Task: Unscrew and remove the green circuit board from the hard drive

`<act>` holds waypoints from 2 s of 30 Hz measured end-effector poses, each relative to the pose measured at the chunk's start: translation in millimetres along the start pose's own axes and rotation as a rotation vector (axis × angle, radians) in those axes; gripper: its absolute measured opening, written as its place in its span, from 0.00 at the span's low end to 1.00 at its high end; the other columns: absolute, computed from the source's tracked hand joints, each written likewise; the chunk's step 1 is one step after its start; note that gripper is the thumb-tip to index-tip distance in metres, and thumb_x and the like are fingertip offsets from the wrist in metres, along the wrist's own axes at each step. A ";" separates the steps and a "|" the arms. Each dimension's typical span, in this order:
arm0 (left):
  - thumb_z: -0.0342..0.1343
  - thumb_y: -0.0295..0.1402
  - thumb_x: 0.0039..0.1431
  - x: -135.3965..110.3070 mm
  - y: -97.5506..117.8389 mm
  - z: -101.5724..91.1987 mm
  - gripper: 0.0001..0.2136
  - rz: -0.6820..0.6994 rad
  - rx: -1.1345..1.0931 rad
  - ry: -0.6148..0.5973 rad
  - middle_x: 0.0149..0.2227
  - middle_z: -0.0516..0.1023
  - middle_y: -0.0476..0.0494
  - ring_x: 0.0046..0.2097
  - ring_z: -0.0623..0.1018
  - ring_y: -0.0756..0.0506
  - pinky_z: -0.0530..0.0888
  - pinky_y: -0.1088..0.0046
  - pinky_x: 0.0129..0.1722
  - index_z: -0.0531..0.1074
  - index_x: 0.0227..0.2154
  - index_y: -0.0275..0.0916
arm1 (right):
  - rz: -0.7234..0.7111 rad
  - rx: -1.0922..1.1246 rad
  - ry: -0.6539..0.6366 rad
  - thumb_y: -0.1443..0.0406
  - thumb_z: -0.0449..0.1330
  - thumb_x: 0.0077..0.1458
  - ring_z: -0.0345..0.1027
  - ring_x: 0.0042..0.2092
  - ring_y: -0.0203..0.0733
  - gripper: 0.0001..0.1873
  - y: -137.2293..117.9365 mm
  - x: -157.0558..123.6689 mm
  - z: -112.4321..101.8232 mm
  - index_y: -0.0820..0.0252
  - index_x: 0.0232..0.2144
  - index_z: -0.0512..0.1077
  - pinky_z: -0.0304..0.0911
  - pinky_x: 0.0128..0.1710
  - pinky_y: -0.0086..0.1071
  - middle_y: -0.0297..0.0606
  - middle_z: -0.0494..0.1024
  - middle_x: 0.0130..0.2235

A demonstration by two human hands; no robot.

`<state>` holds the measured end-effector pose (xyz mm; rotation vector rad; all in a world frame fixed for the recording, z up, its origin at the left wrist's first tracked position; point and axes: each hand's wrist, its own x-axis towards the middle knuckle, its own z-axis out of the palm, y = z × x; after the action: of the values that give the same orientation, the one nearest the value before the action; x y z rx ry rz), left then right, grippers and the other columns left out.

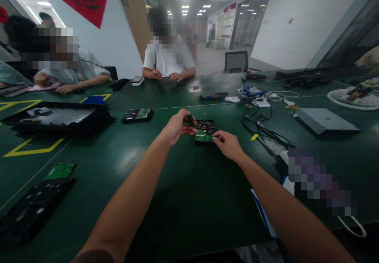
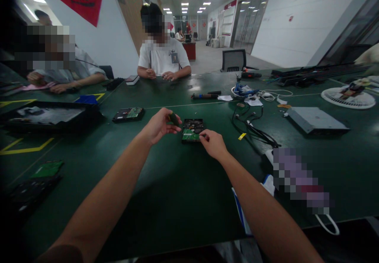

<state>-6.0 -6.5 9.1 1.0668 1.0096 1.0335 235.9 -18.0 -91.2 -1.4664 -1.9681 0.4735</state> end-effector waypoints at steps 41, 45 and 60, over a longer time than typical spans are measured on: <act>0.53 0.47 0.61 -2.4 5.9 -7.4 0.18 -0.096 0.111 -0.077 0.23 0.66 0.49 0.19 0.66 0.51 0.62 0.74 0.18 0.76 0.38 0.37 | 0.006 0.006 0.006 0.59 0.59 0.62 0.69 0.33 0.40 0.10 -0.4 -0.1 -0.1 0.53 0.41 0.78 0.60 0.34 0.33 0.33 0.77 0.31; 0.52 0.49 0.61 -3.7 7.2 -7.6 0.19 -0.151 0.078 -0.126 0.22 0.66 0.50 0.18 0.63 0.51 0.58 0.75 0.16 0.75 0.40 0.38 | 0.001 0.007 0.005 0.59 0.59 0.62 0.69 0.33 0.40 0.10 -0.8 0.0 -0.2 0.53 0.41 0.78 0.60 0.34 0.33 0.33 0.78 0.31; 0.54 0.48 0.60 -1.6 6.0 -7.8 0.18 -0.143 0.111 -0.111 0.24 0.71 0.46 0.20 0.68 0.50 0.61 0.75 0.18 0.75 0.41 0.37 | 0.011 -0.003 0.003 0.59 0.59 0.62 0.69 0.32 0.40 0.10 -3.0 -0.7 -1.4 0.53 0.41 0.78 0.59 0.33 0.33 0.33 0.77 0.31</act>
<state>-14.7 -5.7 13.8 1.1134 1.0464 0.8014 234.8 -19.8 -88.6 -1.4797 -1.9599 0.4727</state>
